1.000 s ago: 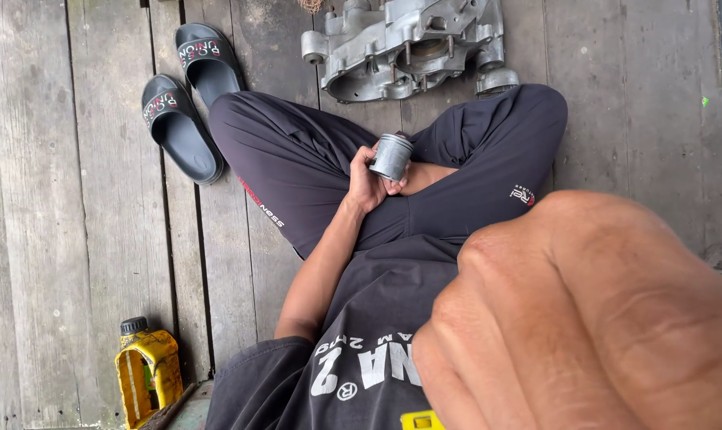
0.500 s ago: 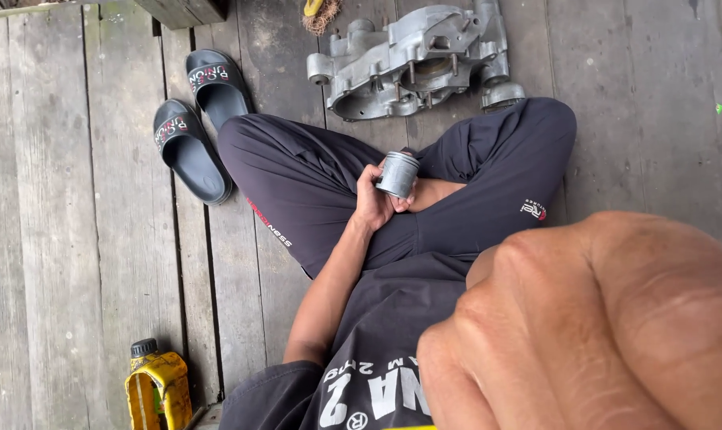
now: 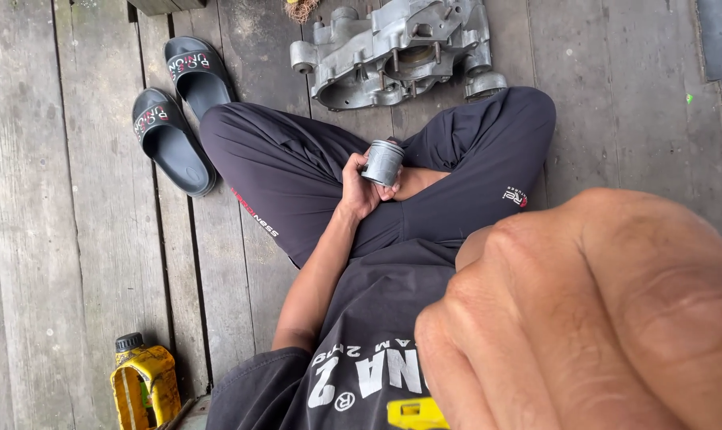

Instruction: Cleaning a motorcycle piston using a small scraping tool while sitting on a wooden floor.

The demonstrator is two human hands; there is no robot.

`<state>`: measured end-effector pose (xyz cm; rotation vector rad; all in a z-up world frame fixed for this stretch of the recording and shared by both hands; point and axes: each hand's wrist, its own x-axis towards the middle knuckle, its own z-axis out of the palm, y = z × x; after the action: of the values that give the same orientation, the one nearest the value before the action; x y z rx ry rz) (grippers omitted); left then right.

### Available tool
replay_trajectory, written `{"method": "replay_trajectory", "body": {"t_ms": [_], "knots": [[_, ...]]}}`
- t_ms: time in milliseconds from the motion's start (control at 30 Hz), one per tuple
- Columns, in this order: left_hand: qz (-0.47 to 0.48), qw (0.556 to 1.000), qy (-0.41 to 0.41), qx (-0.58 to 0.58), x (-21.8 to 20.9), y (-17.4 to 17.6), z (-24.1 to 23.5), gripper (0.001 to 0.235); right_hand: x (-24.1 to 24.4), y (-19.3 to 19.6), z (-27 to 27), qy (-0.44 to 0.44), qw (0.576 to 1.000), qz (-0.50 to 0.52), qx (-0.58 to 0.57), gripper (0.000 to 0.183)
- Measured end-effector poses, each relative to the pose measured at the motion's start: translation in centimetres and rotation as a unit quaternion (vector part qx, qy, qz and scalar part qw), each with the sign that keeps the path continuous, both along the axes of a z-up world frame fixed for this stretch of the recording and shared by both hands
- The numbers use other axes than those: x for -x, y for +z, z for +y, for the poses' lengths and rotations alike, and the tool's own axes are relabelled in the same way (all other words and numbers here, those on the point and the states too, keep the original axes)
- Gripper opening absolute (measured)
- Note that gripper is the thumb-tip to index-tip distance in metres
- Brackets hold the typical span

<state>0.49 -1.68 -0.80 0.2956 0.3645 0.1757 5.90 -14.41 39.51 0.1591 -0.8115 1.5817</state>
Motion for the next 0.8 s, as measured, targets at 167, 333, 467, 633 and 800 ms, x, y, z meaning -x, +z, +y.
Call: {"method": "replay_trajectory", "body": {"t_ms": [167, 333, 467, 633, 800], "knots": [[-0.004, 1.0, 0.004, 0.002, 0.1, 0.8, -0.1, 0.055, 0.3, 0.2, -0.1, 0.002, 1.0, -0.003, -0.01, 0.017], [-0.085, 0.995, -0.012, 0.05, 1.1, 1.3, -0.3, 0.058, 0.6, 0.7, -0.1, -0.012, 0.999, -0.015, -0.027, 0.019], [-0.087, 0.995, -0.016, 0.05, 1.1, 1.3, -0.2, 0.058, -0.2, -5.0, -0.2, -0.299, 0.931, -0.191, 0.086, 0.035], [0.013, 1.0, -0.005, 0.008, 0.1, -0.7, -0.1, 0.048, -3.1, -17.6, -0.3, -0.476, 0.698, -0.482, 0.232, 0.028], [0.027, 1.0, 0.001, 0.013, 0.1, 1.1, -0.4, 0.049, -3.4, -24.9, -1.9, -0.433, 0.464, -0.701, 0.325, 0.015]]}}
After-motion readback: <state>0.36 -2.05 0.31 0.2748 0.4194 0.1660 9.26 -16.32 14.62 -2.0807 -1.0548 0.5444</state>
